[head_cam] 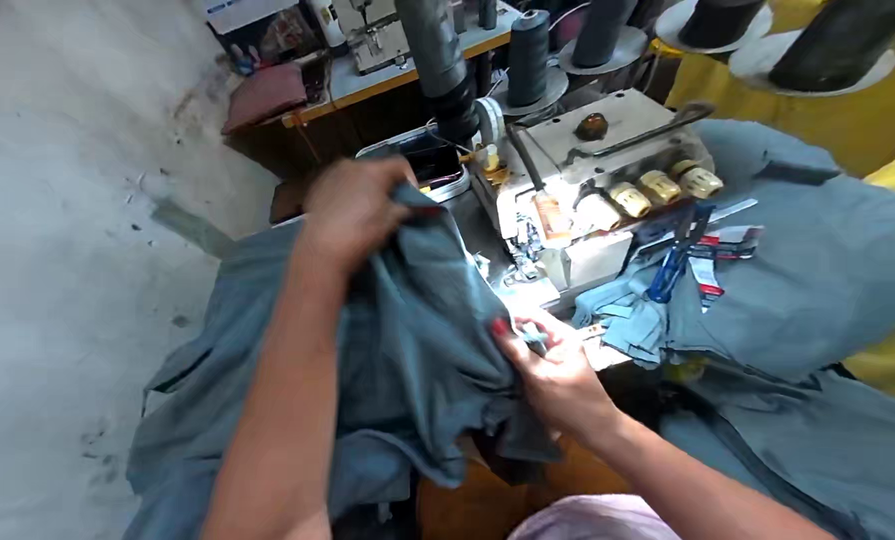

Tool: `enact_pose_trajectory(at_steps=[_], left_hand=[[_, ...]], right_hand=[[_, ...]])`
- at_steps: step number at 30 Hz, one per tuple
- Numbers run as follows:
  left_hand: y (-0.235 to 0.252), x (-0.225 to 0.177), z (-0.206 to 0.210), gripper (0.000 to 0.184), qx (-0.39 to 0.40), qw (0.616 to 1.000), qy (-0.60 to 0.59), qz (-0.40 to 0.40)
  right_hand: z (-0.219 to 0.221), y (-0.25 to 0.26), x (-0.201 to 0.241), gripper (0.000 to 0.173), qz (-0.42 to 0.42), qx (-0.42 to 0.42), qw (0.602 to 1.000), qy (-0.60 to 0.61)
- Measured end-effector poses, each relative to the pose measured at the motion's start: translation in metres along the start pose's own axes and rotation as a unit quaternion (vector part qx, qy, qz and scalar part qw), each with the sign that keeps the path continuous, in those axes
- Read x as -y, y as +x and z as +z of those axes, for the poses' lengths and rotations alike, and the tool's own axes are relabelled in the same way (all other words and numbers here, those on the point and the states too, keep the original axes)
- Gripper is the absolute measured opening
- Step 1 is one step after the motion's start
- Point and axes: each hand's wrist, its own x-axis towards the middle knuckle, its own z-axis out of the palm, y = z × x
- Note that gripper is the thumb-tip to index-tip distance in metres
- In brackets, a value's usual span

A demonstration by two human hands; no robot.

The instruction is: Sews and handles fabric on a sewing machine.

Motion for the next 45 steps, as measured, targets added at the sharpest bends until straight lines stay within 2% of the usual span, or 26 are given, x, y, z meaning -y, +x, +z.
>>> enact_pose_trajectory(at_steps=[2,5,8,15,21,25,28,30,32,33,34,35,36,37,38,40,41,43,44,45], left_hand=[[0.014,-0.01,0.052,0.022,0.119,0.992,0.001,-0.03],[0.018,-0.024,0.099,0.026,0.206,0.975,-0.019,-0.088],[0.018,-0.028,0.114,0.028,0.195,0.975,-0.013,-0.109],[0.015,-0.056,0.107,0.037,0.169,0.972,-0.028,-0.162],[0.015,-0.058,0.123,0.033,0.104,0.98,-0.04,-0.163],[0.017,-0.06,0.128,0.027,0.07,0.981,-0.057,-0.17],[0.02,-0.06,0.134,0.029,0.078,0.983,-0.024,-0.164],[0.019,-0.06,0.136,0.037,0.064,0.986,-0.002,-0.155],[0.002,-0.063,0.136,0.047,-0.016,0.99,-0.002,-0.137],[-0.012,-0.069,0.138,0.049,-0.083,0.99,0.005,-0.113],[-0.03,-0.082,0.139,0.044,-0.149,0.985,-0.005,-0.089],[-0.052,-0.1,0.139,0.036,-0.205,0.975,-0.041,-0.069],[-0.075,-0.119,0.14,0.032,-0.218,0.967,-0.115,-0.06],[-0.099,-0.133,0.144,0.036,-0.185,0.956,-0.224,-0.046],[-0.12,-0.141,0.152,0.05,-0.12,0.935,-0.331,-0.029],[-0.152,-0.154,0.169,0.076,-0.024,0.867,-0.496,-0.04],[-0.163,-0.161,0.175,0.078,-0.006,0.822,-0.565,-0.065],[-0.175,-0.172,0.179,0.054,-0.025,0.737,-0.663,-0.126],[-0.176,-0.175,0.175,0.039,-0.049,0.715,-0.679,-0.157],[-0.176,-0.177,0.171,0.028,-0.07,0.715,-0.673,-0.176]], right_hand=[[-0.035,-0.019,-0.022,0.01,0.109,-0.061,0.992,-0.028],[-0.064,-0.034,-0.046,0.008,0.148,-0.12,0.98,-0.05],[-0.065,-0.034,-0.052,0.007,0.13,-0.137,0.981,-0.051],[-0.065,-0.031,-0.059,0.009,0.108,-0.152,0.982,-0.04],[-0.06,-0.027,-0.061,0.008,0.076,-0.193,0.978,-0.028],[-0.059,-0.022,-0.067,0.009,0.06,-0.188,0.98,-0.032],[-0.064,-0.021,-0.078,0.014,0.05,-0.162,0.982,-0.077],[-0.072,-0.023,-0.082,0.025,0.041,-0.139,0.98,-0.135],[-0.085,-0.029,-0.086,0.041,0.02,-0.108,0.979,-0.172],[-0.092,-0.034,-0.086,0.045,0.01,-0.093,0.98,-0.176],[-0.098,-0.04,-0.083,0.049,0.011,-0.079,0.983,-0.164],[-0.101,-0.046,-0.078,0.05,0.019,-0.075,0.985,-0.155],[-0.101,-0.051,-0.072,0.048,0.028,-0.076,0.985,-0.15],[-0.099,-0.056,-0.064,0.044,0.031,-0.073,0.985,-0.151],[-0.096,-0.061,-0.055,0.04,0.03,-0.063,0.986,-0.15],[-0.087,-0.067,-0.04,0.028,0.013,-0.042,0.991,-0.129],[-0.081,-0.07,-0.035,0.022,0.002,-0.037,0.994,-0.104],[-0.072,-0.073,-0.032,0.017,-0.024,-0.038,0.997,-0.065],[-0.069,-0.074,-0.032,0.014,-0.034,-0.043,0.997,-0.051],[-0.067,-0.075,-0.032,0.012,-0.04,-0.046,0.997,-0.041]])
